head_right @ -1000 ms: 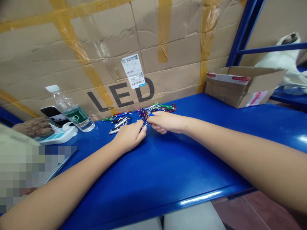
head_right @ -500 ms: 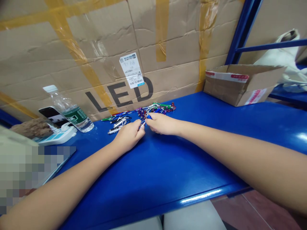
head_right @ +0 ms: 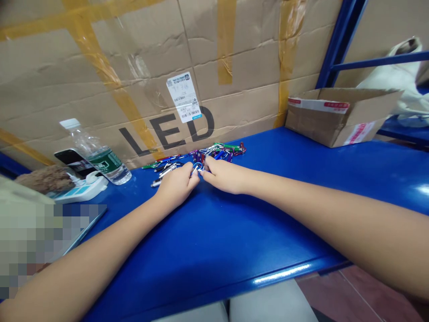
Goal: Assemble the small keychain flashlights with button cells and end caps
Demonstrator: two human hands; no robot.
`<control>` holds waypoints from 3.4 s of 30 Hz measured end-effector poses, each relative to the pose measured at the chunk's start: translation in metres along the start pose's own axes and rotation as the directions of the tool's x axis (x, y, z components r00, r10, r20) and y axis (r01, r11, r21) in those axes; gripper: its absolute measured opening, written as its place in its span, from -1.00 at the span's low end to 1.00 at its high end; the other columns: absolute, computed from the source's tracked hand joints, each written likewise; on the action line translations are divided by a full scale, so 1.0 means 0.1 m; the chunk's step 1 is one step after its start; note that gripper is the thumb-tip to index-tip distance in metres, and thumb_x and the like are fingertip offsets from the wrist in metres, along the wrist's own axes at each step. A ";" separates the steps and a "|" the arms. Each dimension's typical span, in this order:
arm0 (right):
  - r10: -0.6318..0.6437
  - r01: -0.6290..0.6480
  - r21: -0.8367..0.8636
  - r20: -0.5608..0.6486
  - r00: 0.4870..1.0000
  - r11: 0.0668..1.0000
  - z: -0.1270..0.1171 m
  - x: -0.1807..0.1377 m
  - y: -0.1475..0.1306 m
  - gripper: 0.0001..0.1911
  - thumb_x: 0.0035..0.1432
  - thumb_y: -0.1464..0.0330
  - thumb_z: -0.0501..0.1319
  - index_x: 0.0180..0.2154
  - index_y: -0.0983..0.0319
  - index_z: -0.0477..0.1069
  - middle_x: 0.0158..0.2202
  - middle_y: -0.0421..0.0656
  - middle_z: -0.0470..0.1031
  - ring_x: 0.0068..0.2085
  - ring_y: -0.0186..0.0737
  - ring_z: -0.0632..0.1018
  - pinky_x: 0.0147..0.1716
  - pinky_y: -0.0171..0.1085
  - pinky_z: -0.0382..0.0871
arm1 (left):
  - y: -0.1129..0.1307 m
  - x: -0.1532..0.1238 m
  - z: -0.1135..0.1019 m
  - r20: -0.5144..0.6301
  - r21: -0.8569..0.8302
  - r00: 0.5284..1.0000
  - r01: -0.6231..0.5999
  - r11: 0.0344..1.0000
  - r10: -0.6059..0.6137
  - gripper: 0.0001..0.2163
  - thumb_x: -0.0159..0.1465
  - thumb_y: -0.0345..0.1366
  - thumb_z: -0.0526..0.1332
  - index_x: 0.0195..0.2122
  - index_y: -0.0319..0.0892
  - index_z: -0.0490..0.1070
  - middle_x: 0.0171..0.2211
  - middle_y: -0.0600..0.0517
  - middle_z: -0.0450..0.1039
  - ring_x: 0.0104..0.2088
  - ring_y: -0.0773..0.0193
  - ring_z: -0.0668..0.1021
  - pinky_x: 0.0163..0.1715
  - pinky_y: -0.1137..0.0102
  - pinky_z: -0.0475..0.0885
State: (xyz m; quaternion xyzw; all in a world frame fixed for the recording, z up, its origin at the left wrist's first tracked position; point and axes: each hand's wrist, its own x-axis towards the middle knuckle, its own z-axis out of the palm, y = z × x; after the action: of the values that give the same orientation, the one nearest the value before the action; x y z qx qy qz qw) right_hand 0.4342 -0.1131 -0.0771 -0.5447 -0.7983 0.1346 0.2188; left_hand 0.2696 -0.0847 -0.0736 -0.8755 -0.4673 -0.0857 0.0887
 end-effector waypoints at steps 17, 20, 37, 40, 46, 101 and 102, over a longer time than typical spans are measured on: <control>-0.070 0.070 0.030 -0.016 0.997 0.997 -0.05 0.06 0.17 -0.82 0.30 0.28 -0.01 -0.34 0.23 0.19 -0.37 -0.13 0.38 -0.40 -0.26 0.37 -0.41 -0.30 0.20 | -0.14 0.00 0.06 -0.051 -0.462 0.984 -0.175 0.870 0.171 -0.78 0.32 -0.19 -0.07 -0.43 -0.14 0.17 -0.51 0.08 0.30 -0.49 0.28 0.37 -0.48 0.42 0.20; -0.114 0.114 0.025 -0.027 0.993 0.993 -0.10 0.05 0.21 -0.81 0.30 0.27 -0.02 -0.32 0.24 0.20 -0.35 -0.11 0.39 -0.38 -0.26 0.37 -0.39 -0.30 0.20 | -0.17 0.02 0.09 -0.041 -0.670 0.987 -0.143 0.728 0.155 -0.76 0.32 -0.19 -0.07 -0.47 -0.14 0.12 -0.56 0.13 0.19 -0.51 0.34 0.29 -0.49 0.44 0.17; -0.225 0.212 -0.181 -0.052 0.973 0.960 -0.07 0.09 0.38 -0.78 0.19 0.24 0.16 -0.33 0.28 0.42 -0.32 -0.08 0.47 -0.35 -0.23 0.43 -0.37 -0.32 0.20 | -0.20 0.05 0.16 -0.107 -0.224 0.956 -0.293 0.930 0.275 -0.73 0.32 -0.18 -0.02 -0.49 -0.17 0.25 -0.48 0.02 0.34 -0.41 0.23 0.39 -0.36 0.36 0.24; -0.250 0.236 -0.209 -0.039 0.968 0.949 -0.04 0.11 0.41 -0.79 0.18 0.26 0.18 -0.32 0.29 0.46 -0.30 -0.05 0.47 -0.32 -0.21 0.45 -0.33 -0.31 0.24 | -0.22 0.05 0.18 -0.110 -0.171 0.951 -0.304 0.937 0.288 -0.72 0.31 -0.17 0.00 -0.48 -0.17 0.29 -0.47 0.01 0.36 -0.38 0.20 0.39 -0.30 0.32 0.25; -0.253 0.241 -0.198 -0.040 0.967 0.950 -0.03 0.11 0.39 -0.80 0.19 0.28 0.18 -0.29 0.30 0.47 -0.29 -0.05 0.47 -0.30 -0.19 0.46 -0.28 -0.28 0.28 | -0.21 0.07 0.16 -0.079 -0.405 0.980 -0.199 0.892 0.182 -0.73 0.28 -0.19 -0.01 -0.53 -0.16 0.23 -0.52 0.05 0.31 -0.41 0.22 0.37 -0.37 0.35 0.22; -0.160 0.120 -0.229 -0.164 0.973 0.966 -0.04 0.04 0.23 -0.83 0.17 0.31 0.15 -0.27 0.27 0.43 -0.29 -0.07 0.47 -0.26 -0.16 0.45 -0.29 -0.28 0.23 | -0.20 0.09 0.24 -0.194 -0.668 0.978 -0.071 0.741 -0.081 -0.79 0.11 -0.49 0.06 -0.24 -0.16 0.36 -0.25 0.01 0.49 -0.20 0.21 0.50 -0.16 0.31 0.38; -0.170 0.127 -0.252 -0.157 0.973 0.960 -0.05 0.05 0.25 -0.83 0.15 0.32 0.17 -0.27 0.27 0.45 -0.28 -0.06 0.46 -0.25 -0.16 0.45 -0.29 -0.28 0.23 | -0.19 0.08 0.23 -0.176 -0.616 0.984 -0.082 0.784 -0.035 -0.79 0.12 -0.49 0.06 -0.25 -0.15 0.38 -0.25 0.01 0.50 -0.20 0.19 0.50 -0.16 0.29 0.37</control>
State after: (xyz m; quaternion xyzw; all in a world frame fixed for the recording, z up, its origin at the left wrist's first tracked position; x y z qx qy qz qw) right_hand 0.4552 -0.0995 -0.0835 -0.5153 -0.8248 -0.0286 0.2311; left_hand 0.2601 -0.0626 -0.0925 -0.8505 -0.3921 -0.3111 -0.1617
